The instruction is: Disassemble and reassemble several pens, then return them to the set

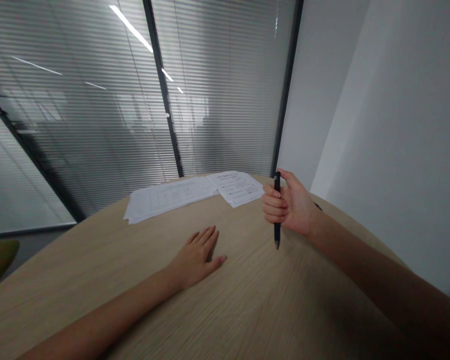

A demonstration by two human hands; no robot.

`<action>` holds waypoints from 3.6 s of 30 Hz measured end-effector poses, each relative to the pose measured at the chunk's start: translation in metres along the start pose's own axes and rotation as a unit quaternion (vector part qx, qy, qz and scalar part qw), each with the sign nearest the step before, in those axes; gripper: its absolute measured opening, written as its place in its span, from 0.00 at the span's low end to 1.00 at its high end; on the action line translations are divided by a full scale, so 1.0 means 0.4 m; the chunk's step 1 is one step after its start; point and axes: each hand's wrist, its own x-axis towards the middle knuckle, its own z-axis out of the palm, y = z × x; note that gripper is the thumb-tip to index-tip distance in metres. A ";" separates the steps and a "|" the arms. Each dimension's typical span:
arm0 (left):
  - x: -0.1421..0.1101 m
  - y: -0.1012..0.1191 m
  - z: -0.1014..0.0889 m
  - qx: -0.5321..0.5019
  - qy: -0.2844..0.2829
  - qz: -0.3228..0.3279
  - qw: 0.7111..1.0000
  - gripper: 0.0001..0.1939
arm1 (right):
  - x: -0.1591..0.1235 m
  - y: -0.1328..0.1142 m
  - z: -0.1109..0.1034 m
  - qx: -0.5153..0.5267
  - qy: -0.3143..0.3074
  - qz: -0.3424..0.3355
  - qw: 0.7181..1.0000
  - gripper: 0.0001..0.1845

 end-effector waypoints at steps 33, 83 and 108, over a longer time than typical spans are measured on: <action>0.005 0.016 -0.015 0.000 -0.044 -0.030 0.999 0.35 | 0.002 0.001 -0.015 0.100 -0.060 -0.010 0.993 0.33; 0.007 0.020 -0.005 -0.053 -0.023 -0.032 0.998 0.34 | 0.057 0.141 -0.330 -0.733 0.317 -0.001 0.602 0.22; 0.004 0.026 -0.015 -0.048 -0.028 -0.035 0.998 0.33 | 0.077 0.175 -0.348 -0.820 0.269 0.007 0.506 0.15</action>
